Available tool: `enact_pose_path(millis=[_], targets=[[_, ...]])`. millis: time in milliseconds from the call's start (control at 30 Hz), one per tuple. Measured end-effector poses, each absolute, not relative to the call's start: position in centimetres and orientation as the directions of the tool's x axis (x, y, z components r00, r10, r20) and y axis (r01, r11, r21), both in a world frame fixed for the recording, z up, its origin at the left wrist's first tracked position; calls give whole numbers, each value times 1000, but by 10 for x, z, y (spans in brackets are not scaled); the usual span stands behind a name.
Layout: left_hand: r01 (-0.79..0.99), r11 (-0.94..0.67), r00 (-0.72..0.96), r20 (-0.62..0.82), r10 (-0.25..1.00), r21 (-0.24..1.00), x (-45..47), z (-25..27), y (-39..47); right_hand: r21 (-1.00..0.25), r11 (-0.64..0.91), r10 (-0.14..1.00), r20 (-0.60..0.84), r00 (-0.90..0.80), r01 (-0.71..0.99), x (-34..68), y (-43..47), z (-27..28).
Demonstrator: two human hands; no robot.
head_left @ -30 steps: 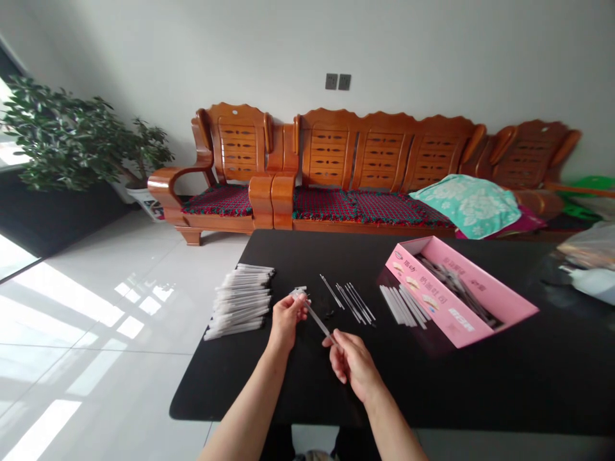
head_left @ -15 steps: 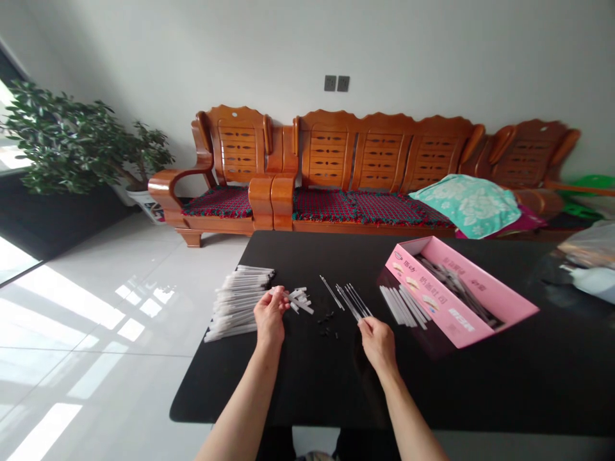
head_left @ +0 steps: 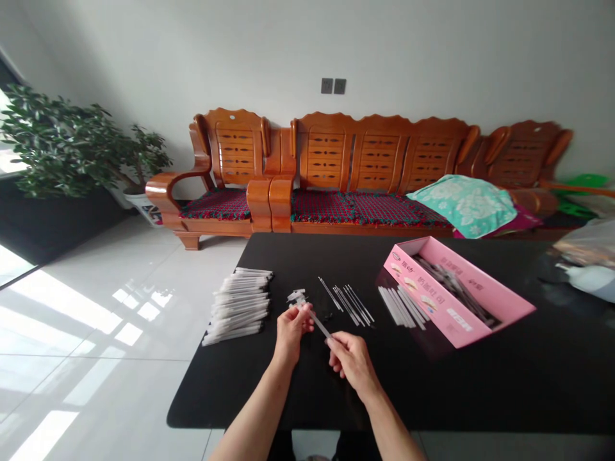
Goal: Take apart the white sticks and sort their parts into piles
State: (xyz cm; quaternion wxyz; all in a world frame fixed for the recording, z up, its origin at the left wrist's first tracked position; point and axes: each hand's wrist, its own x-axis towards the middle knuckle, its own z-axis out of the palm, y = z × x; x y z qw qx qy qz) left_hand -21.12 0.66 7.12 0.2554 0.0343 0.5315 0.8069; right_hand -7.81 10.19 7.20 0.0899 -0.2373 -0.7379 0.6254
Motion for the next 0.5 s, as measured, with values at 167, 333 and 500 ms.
enact_pose_path(millis=[167, 333, 500], targets=[[-138, -128, -949, -94, 302, 982, -233, 66, -10, -943, 155, 611, -142, -779, 294, -52, 139, 59], [149, 209, -964, 95, 249, 966, -252, 64, -18, -727, 448, 854, 176, -489, 521, -26, 199, 55], [392, 491, -917, 289, 274, 778, -261, 52, -14, -341, 393, 907, 298, -298, 854, -20, 245, 57]])
